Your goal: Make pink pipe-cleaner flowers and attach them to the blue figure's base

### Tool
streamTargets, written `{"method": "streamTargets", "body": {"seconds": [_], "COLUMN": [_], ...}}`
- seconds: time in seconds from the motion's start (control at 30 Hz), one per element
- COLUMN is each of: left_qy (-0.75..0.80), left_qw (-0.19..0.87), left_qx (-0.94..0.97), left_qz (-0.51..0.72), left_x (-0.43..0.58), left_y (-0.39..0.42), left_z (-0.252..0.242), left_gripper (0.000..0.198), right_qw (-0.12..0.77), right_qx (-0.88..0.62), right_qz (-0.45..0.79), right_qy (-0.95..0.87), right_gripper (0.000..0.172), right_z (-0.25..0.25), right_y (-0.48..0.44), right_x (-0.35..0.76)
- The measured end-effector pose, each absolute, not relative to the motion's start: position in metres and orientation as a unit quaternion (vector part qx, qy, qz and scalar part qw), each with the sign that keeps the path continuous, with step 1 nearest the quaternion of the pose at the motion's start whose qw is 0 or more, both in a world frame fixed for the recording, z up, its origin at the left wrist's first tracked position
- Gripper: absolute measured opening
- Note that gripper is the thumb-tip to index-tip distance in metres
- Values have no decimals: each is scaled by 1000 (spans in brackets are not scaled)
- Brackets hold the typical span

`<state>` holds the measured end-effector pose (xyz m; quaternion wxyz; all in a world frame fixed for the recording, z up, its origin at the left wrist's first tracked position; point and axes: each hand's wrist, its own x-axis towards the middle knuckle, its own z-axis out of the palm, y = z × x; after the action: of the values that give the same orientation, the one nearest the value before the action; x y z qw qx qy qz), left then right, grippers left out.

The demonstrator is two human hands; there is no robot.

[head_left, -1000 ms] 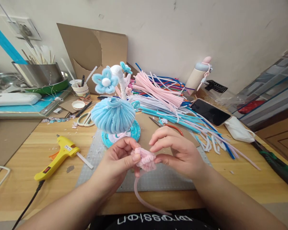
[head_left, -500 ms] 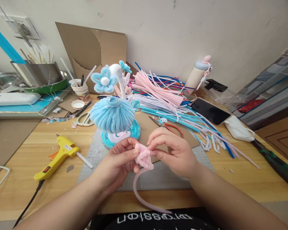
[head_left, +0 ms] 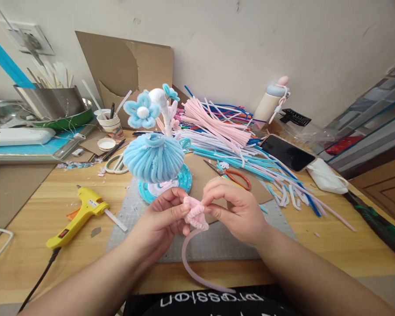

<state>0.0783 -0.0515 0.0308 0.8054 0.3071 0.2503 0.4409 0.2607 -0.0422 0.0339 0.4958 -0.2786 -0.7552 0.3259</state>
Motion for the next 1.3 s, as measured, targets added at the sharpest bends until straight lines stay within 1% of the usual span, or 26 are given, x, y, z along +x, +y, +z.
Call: {"method": "streamTargets", "body": {"seconds": [0.13, 0.3, 0.43, 0.53, 0.6, 0.7, 0.83, 0.93, 1.0, 1.07, 1.2, 1.3], "left_qy": [236, 226, 228, 238, 248, 247, 199, 156, 140, 129, 113, 111], "left_qw": [803, 772, 713, 628, 548, 423, 261, 161, 130, 117, 106, 97], "left_qx": [321, 369, 440, 531, 601, 691, 794, 839, 857, 869, 879, 881], "left_qz": [442, 466, 496, 516, 527, 532, 511, 496, 479, 464, 451, 449], "left_x": [77, 77, 78, 77, 76, 73, 69, 67, 67, 66, 65, 64], "left_y": [-53, -55, -57, -60, -62, -63, -63, -63, -63, -63, -62, -62], "left_z": [31, 32, 31, 30, 30, 32, 36, 38, 37, 35, 33, 34], "left_gripper": [8, 11, 13, 15, 16, 20, 29, 29, 26, 24, 21, 19], "right_qw": [499, 519, 515, 513, 513, 538, 586, 599, 598, 596, 587, 579], "right_qx": [-271, -263, -216, -210, -211, -200, -180, -187, -201, -212, -217, -215], "right_qz": [352, 444, 503, 501, 498, 511, 538, 553, 554, 555, 559, 552], "right_qy": [-744, -682, -660, -665, -667, -640, -578, -549, -543, -540, -544, -560], "right_gripper": [12, 20, 10, 6, 7, 14, 22, 17, 13, 14, 23, 34], "right_z": [32, 32, 38, 41, 41, 41, 40, 41, 41, 41, 39, 36], "right_y": [-43, -43, -44, -46, -49, -50, -47, -45, -45, -45, -45, -45], "right_x": [260, 262, 263, 264, 265, 265, 263, 262, 262, 261, 259, 258]}}
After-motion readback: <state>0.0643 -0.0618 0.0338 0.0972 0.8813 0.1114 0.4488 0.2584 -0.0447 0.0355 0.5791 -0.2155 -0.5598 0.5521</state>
